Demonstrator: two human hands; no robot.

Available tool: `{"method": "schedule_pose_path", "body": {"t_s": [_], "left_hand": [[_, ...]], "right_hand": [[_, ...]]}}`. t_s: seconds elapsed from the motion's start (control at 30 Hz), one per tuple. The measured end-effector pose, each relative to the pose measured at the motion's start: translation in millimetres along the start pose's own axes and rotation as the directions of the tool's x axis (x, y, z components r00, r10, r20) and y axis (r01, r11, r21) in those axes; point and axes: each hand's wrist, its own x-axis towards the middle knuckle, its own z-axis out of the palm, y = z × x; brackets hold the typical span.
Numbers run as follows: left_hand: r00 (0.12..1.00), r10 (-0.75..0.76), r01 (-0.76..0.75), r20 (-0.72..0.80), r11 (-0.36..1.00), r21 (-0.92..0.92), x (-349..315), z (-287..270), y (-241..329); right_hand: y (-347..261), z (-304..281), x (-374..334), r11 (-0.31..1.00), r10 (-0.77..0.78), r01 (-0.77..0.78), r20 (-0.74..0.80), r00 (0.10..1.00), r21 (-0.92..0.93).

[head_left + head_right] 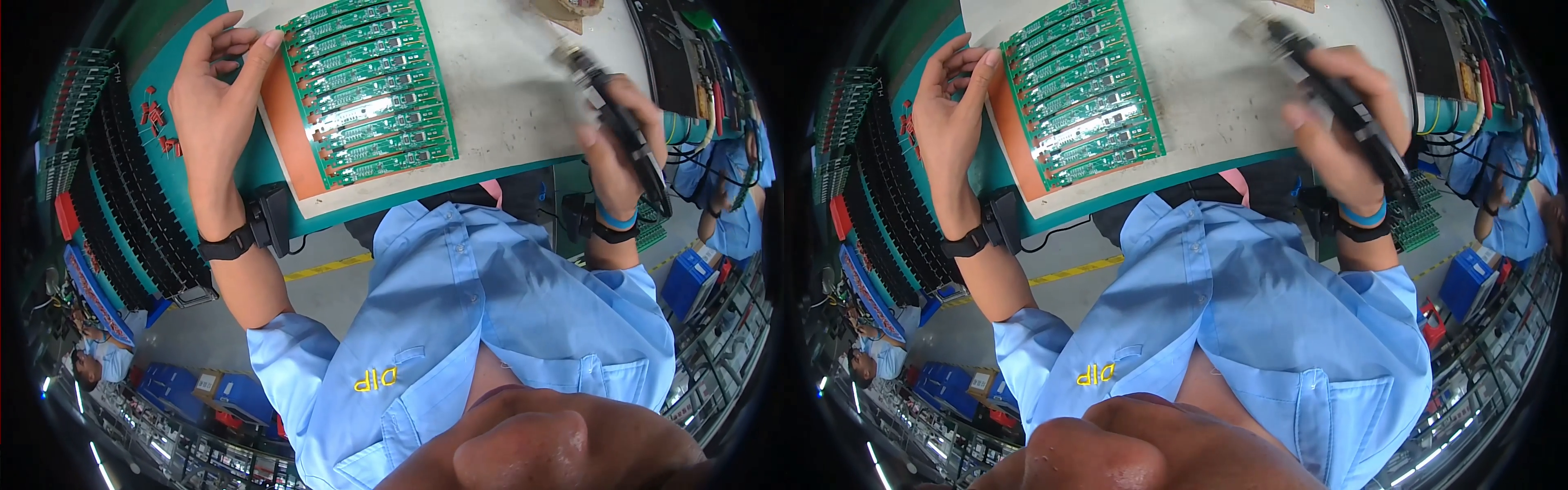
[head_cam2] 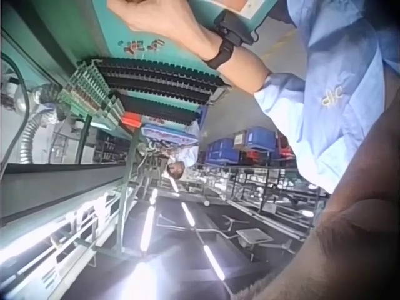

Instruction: The person presses components into a circuit board, places a metal plate over it, and flips the assembly onto a jig. Then, the person solders the components to the board, sets the board aside, and moves a plastic tray.

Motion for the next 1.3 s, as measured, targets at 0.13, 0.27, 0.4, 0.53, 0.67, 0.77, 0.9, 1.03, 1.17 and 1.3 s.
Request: {"method": "schedule_pose_path", "body": {"t_s": [0.13,0.27,0.4,0.53,0.67,0.77,0.9,1.03,1.17,1.3], "left_hand": [[1.000,0.021,-0.022,0.017,0.999,0.027,0.0,-0.8,-2.3],[0.998,0.050,-0.053,0.030,0.995,0.088,0.3,-1.2,-0.3],[0.999,0.010,-0.012,0.035,0.999,0.047,0.8,-0.6,2.7],[0.999,0.008,-0.010,0.034,0.997,0.074,0.3,-0.4,2.8],[1.000,0.001,-0.003,0.029,0.997,0.081,-0.7,-0.5,3.2],[0.999,-0.004,0.001,0.033,0.996,0.086,-0.6,-0.6,4.1],[0.999,-0.032,0.029,0.033,0.996,0.080,-0.7,0.4,5.3],[1.000,0.005,-0.007,0.027,0.998,0.069,-1.2,-0.1,2.3],[1.000,-0.003,0.001,0.026,0.997,0.082,-1.1,0.5,3.0],[1.000,-0.007,0.005,0.025,0.996,0.088,-1.4,-0.1,2.1]], "right_hand": [[-9.9,15.1,21.9,0.973,-0.206,0.162,0.300,0.931,0.167],[-15.5,24.2,24.5,0.983,-0.166,0.124,0.353,0.921,0.138],[-11.3,25.7,24.5,0.984,-0.164,0.128,0.335,0.928,0.127],[-9.4,28.1,25.7,0.985,-0.161,0.126,0.349,0.923,0.119],[-9.6,29.0,24.1,0.985,-0.142,0.099,0.340,0.930,0.140],[-9.9,29.1,24.1,0.985,-0.134,0.086,0.344,0.929,0.152],[-8.5,29.6,23.5,0.984,-0.134,0.083,0.338,0.932,0.160],[-7.9,29.1,24.2,0.985,-0.132,0.085,0.347,0.929,0.148],[-3.3,24.5,25.9,0.982,-0.150,0.110,0.288,0.946,0.153],[-0.8,25.1,30.0,0.983,-0.139,0.090,0.323,0.936,0.161]]}}
